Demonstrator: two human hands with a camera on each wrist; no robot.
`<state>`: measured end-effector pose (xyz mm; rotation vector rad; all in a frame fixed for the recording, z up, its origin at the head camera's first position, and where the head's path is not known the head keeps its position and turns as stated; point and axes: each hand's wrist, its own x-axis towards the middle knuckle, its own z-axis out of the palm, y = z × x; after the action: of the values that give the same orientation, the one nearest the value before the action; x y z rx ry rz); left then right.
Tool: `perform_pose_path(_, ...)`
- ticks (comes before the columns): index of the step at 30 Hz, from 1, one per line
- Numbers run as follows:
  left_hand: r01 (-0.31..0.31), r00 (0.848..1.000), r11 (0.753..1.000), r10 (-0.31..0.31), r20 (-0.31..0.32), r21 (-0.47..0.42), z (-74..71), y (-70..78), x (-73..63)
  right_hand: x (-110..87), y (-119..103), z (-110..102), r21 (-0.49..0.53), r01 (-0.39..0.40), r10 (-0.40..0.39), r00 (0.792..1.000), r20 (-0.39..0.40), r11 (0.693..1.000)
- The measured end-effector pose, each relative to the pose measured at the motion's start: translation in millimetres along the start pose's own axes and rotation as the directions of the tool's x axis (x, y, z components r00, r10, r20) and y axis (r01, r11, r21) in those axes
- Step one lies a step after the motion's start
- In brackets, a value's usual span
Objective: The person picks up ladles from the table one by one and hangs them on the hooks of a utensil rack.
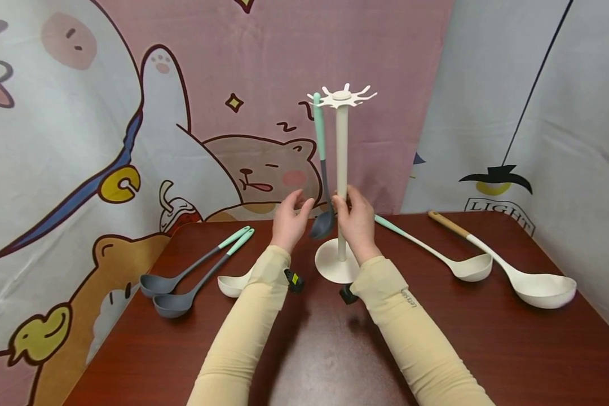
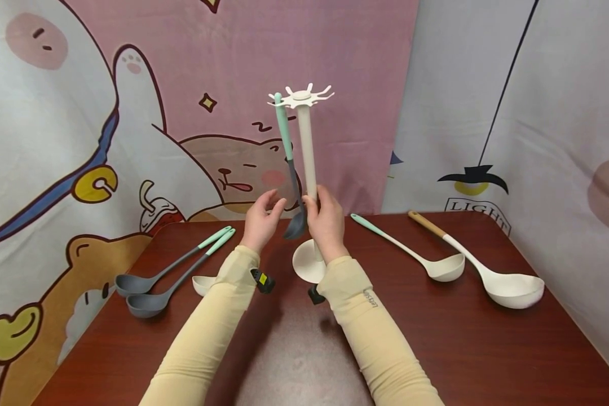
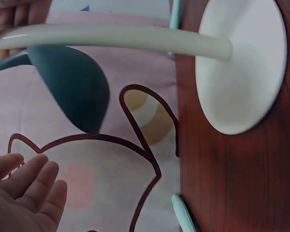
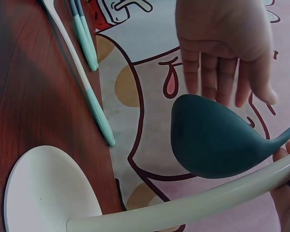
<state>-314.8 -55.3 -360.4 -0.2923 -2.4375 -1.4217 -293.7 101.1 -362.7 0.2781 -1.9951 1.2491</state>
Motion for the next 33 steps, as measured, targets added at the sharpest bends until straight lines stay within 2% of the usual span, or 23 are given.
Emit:
perform_pose_path(7, 0.03, 1.0, 0.987, -0.03, 0.002, 0.159, -0.9, -11.3, -2.3, -0.5, -0.3, 0.4, 0.014, 0.007, -0.007, 1.0, -0.006, 1.0)
perform_pose_path(17, 0.038, 0.999, 0.962, -0.038, -0.004, 0.272, -1.7, -28.5, -3.8, -0.2, 1.3, 0.7, 0.007, -0.007, 0.007, 1.0, 0.012, 1.0)
perform_pose_path(24, 0.06, 0.998, 0.94, -0.069, 0.015, 0.335, -3.3, -37.9, -3.2, -0.3, -0.3, 0.2, 0.003, -0.017, 0.017, 1.0, 0.016, 1.0)
perform_pose_path(28, 0.059, 0.997, 0.919, -0.072, 0.018, 0.391, -3.9, -44.6, -3.3, -0.2, -0.9, -0.3, -0.005, -0.024, 0.024, 0.999, 0.024, 1.0)
perform_pose_path(33, 0.059, 0.997, 0.879, -0.077, 0.018, 0.472, -3.0, -54.3, -2.9, -0.6, -1.4, -0.5, -0.006, -0.034, 0.034, 0.999, 0.03, 0.999)
